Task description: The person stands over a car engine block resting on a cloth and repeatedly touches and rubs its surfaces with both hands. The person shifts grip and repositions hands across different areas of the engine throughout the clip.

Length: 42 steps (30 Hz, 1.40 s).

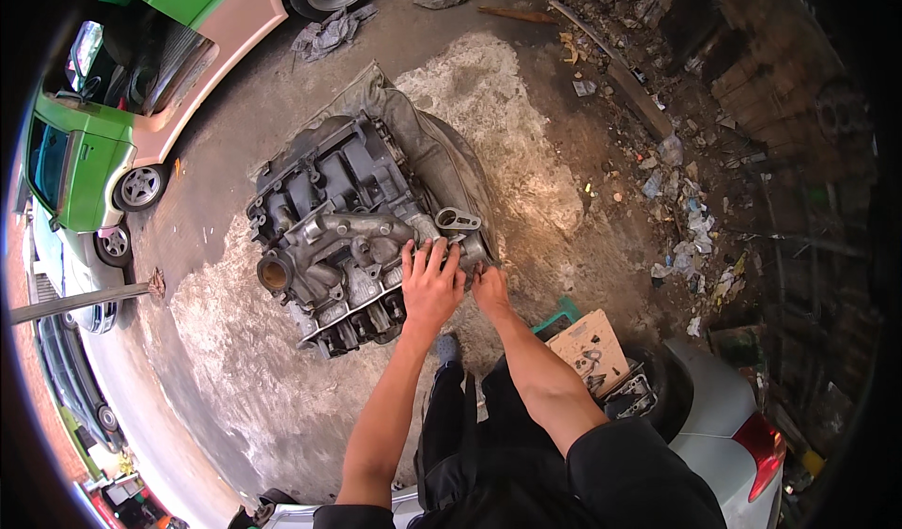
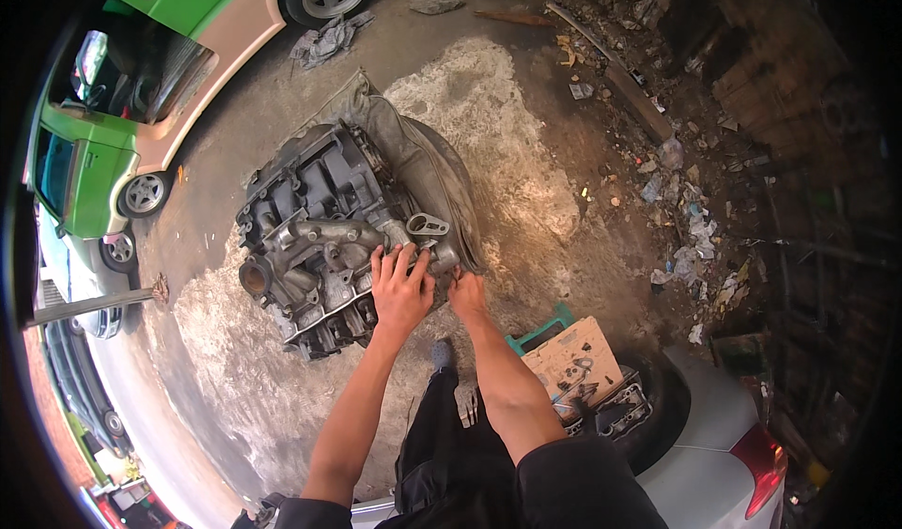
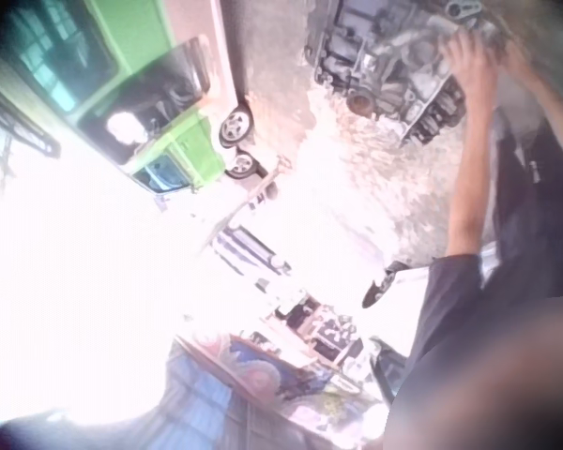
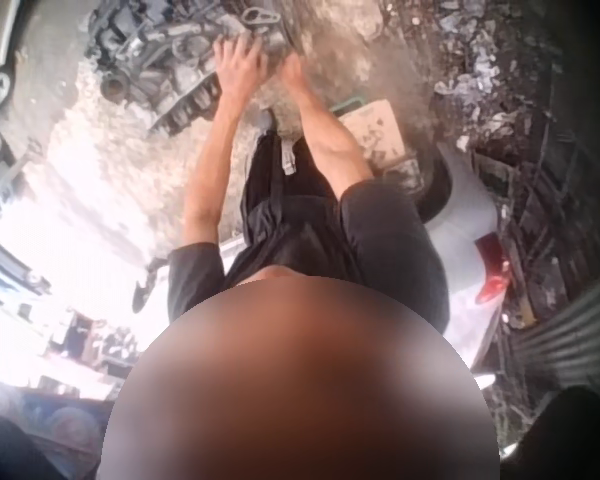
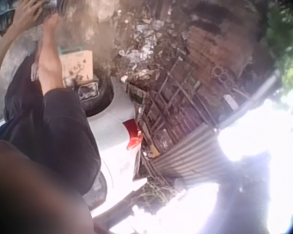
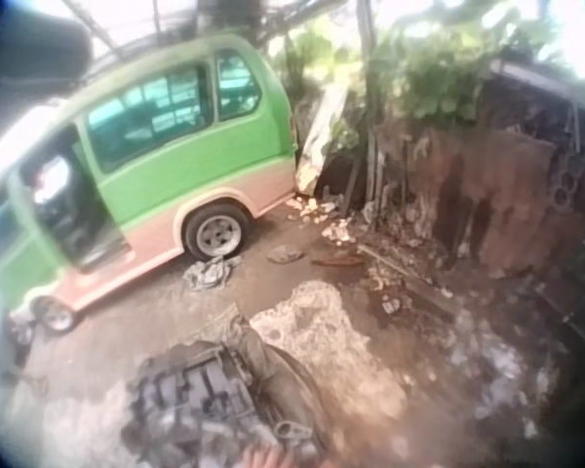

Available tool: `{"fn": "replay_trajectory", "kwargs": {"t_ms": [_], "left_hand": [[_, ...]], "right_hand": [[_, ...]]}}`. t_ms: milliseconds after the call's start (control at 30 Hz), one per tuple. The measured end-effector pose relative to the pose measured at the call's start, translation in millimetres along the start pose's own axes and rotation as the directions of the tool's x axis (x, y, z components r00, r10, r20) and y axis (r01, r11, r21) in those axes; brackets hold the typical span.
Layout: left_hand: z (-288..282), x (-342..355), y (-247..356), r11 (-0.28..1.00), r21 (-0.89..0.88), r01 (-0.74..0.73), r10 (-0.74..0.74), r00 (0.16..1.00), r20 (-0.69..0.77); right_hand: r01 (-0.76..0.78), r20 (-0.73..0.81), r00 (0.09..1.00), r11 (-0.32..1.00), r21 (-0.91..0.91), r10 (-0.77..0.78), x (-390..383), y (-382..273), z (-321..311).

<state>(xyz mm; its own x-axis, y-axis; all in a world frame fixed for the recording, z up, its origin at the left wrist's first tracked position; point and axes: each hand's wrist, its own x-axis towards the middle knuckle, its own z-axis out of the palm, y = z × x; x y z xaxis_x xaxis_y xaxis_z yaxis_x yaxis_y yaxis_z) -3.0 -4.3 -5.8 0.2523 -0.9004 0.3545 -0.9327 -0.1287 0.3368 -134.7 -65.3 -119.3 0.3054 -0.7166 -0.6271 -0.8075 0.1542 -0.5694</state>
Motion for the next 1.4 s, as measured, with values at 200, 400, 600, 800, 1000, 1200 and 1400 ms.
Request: {"fn": "replay_trajectory", "kwargs": {"t_ms": [200,400,600,800,1000,1200,1400], "left_hand": [[-0.8,0.2,1.1,0.999,0.039,0.009,-0.009,1.000,0.010],[-1.8,5.3,-2.0,0.999,0.033,0.020,-0.020,1.000,-0.014],[-2.7,7.2,1.6,0.999,0.043,0.009,-0.007,0.999,-0.045],[-3.8,7.1,1.2,0.998,0.064,0.005,-0.002,0.999,-0.039],[-1.8,6.8,0.9,0.997,0.070,-0.024,0.029,0.996,-0.080],[0.3,6.7,-0.2,0.997,0.075,-0.029,0.036,0.995,-0.092],[1.9,6.1,-1.1,0.996,0.087,-0.032,0.041,0.994,-0.101]], "right_hand": [[0.293,-0.205,0.936,0.956,0.008,-0.285,36.0,48.2,47.3],[0.403,-0.432,0.857,0.887,0.226,-0.280,87.7,47.8,97.6],[0.432,-0.297,0.871,0.899,0.079,-0.392,68.7,38.9,38.1],[0.188,-0.204,0.968,0.962,0.200,-0.147,21.5,33.5,1.6],[0.279,-0.239,0.946,0.927,0.251,-0.220,-40.9,17.3,-16.8],[0.275,-0.078,0.959,0.962,0.007,-0.273,-62.5,-13.6,-38.1],[0.328,-0.062,0.941,0.942,-0.075,-0.333,-71.8,-34.2,-39.2]]}}
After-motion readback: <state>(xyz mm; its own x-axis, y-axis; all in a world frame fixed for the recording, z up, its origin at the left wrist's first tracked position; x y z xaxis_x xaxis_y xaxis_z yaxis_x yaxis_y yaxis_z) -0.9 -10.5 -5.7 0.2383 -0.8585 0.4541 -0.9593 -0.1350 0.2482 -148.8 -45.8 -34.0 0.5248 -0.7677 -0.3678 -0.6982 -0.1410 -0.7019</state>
